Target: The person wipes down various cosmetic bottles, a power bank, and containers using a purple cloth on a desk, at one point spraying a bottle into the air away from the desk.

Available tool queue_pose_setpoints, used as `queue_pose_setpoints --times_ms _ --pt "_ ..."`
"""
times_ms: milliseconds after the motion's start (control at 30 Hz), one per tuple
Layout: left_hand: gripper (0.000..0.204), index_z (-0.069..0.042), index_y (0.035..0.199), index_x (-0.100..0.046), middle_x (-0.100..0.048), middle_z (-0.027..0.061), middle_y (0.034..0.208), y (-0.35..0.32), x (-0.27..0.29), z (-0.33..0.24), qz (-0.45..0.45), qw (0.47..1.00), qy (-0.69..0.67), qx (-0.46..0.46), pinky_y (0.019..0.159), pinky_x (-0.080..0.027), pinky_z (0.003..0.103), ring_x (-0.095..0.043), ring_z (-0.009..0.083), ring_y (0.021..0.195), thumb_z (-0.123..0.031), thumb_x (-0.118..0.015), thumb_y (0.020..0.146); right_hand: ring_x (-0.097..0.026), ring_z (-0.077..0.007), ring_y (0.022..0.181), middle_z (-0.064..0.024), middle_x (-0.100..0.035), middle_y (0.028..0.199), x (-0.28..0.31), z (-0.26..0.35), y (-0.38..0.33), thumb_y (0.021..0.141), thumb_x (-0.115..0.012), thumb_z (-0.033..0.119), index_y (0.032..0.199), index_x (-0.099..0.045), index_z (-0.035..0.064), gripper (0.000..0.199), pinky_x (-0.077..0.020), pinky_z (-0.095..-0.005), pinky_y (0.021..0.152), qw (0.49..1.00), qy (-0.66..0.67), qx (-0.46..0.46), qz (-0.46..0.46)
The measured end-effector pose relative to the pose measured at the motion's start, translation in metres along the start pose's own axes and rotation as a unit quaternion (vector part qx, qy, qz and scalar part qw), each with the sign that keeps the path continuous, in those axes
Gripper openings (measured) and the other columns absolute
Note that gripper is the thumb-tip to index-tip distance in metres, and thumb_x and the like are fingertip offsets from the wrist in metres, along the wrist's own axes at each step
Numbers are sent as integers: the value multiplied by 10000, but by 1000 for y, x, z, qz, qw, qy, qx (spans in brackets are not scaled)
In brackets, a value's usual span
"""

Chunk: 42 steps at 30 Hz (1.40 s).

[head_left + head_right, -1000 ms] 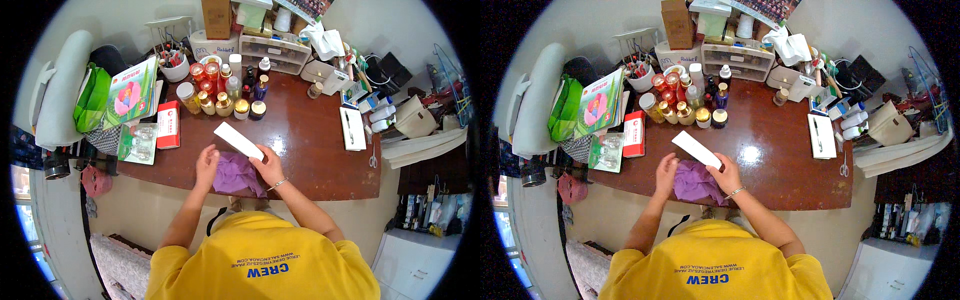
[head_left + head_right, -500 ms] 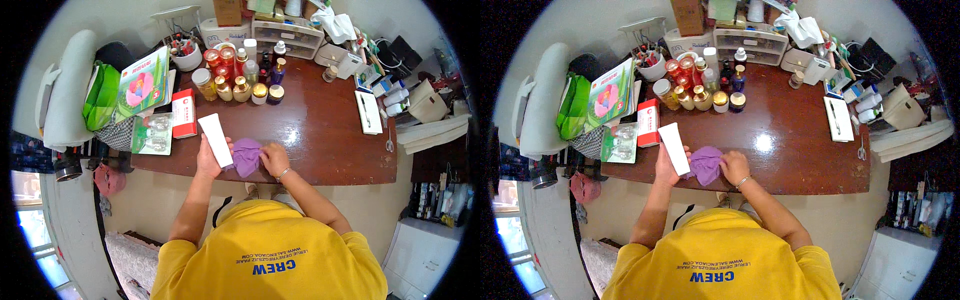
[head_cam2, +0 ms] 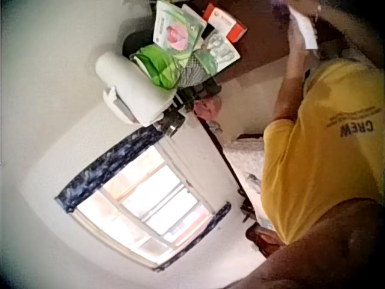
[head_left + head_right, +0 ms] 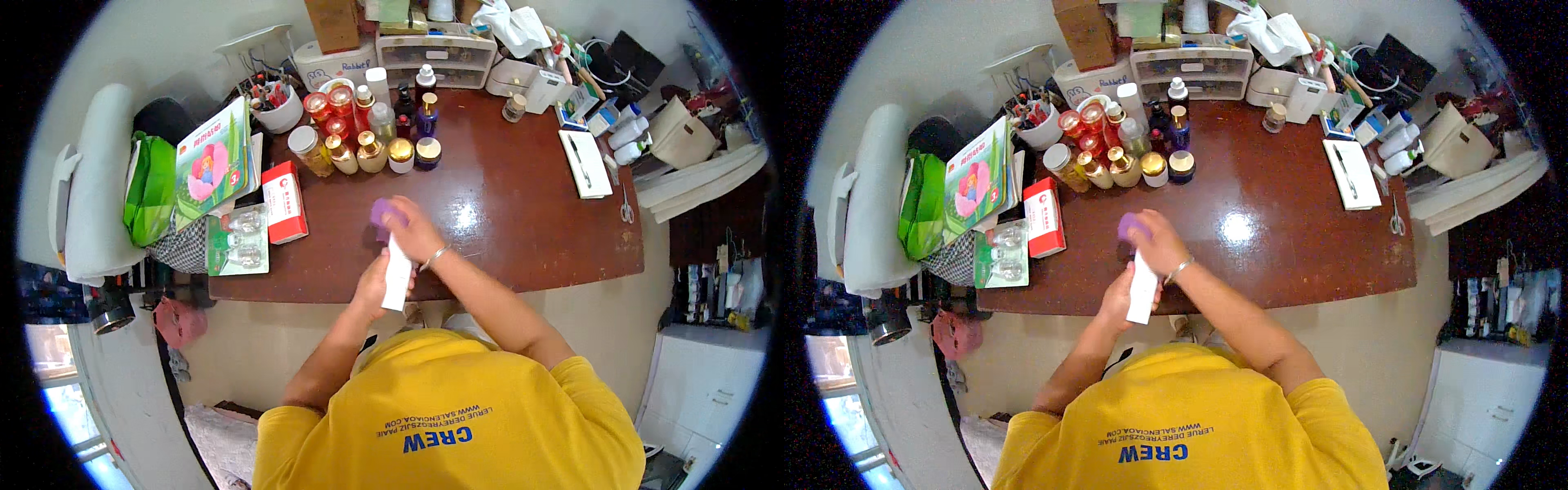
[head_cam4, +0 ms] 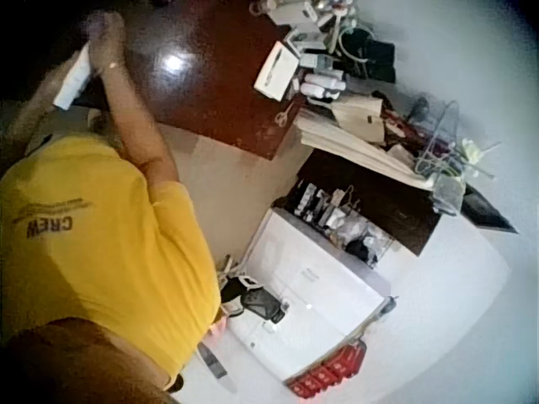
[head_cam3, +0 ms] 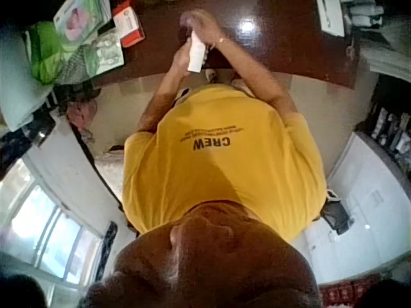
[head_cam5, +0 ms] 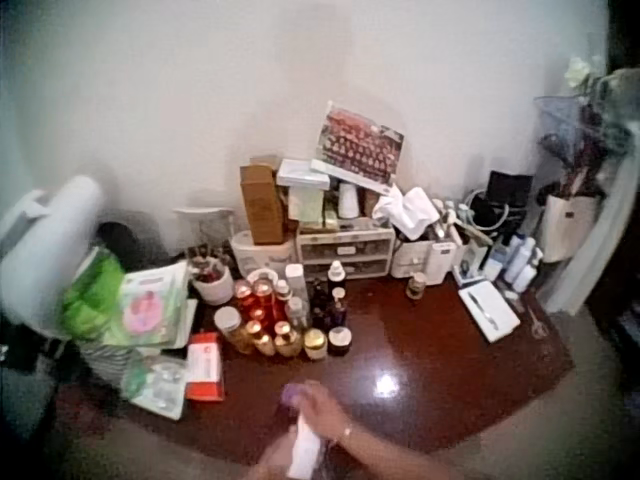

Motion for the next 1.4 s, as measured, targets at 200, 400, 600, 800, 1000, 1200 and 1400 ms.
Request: queue_pose_setpoints --times_ms 200,400,600,800,1000,1200,1400 --pt "538 -10 1124 -525 -603 116 876 -9 -34 -20 54 992 -93 -71 561 -487 335 -567 210 659 -475 -288 991 -623 -180 743 -93 -629 944 52 -23 3 946 -507 202 1165 -517 31 279 -533 -303 657 838 498 -176 -137" --pt "442 -42 1122 -524 -591 83 967 37 -41 -23 -153 968 80 -181 714 -500 325 -586 173 836 -421 -335 997 -442 -337 1241 -183 -490 1300 12 22 -34 884 -542 91 1156 -559 -2 289 -355 -391 1037 986 19 117 -120" --pt "553 -7 1081 -544 -612 114 932 70 4 -51 -32 975 -78 -204 674 -509 349 -591 213 800 -453 -227 1002 -464 -358 1206 -209 -510 1261 25 11 -84 890 -517 80 1121 -571 0 250 -369 -398 1022 974 -77 214 15" --pt "546 -17 1129 -538 -614 131 978 62 -28 -66 63 962 -178 -199 721 -510 367 -588 225 837 -446 -226 1002 -546 -255 1120 -176 -573 1187 49 -13 -83 885 -595 187 1145 -570 25 308 -430 -357 940 978 170 -124 -2" --pt "533 -15 1277 -454 -584 152 1164 62 -60 -47 21 968 -97 -230 894 -482 380 -575 246 1024 -407 -208 1014 -602 -286 902 -168 -621 958 56 17 -55 698 -757 377 1073 -596 25 539 -478 -367 806 996 -37 -75 41" --pt "441 -7 1310 -413 -537 105 1215 61 -64 -58 -65 961 -36 -266 992 -388 364 -499 203 1127 -321 -366 1005 -609 -284 843 -150 -623 886 64 -7 -55 715 -755 279 976 -631 10 395 -483 -376 750 996 32 -74 29" --pt "352 -16 1276 -465 -589 49 1085 58 -73 -53 -112 956 -10 -269 847 -482 300 -576 140 960 -224 -424 995 -630 -144 738 -74 -651 844 73 -5 -54 781 -724 182 1035 -610 -10 338 -518 -286 649 978 91 -122 141"
Point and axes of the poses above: each hand's wrist, its own y-axis towards the middle knuckle, its own x-axis out of the back of the hand, z = x × y, the point moved 1 cm from there along y, towards the middle knuckle
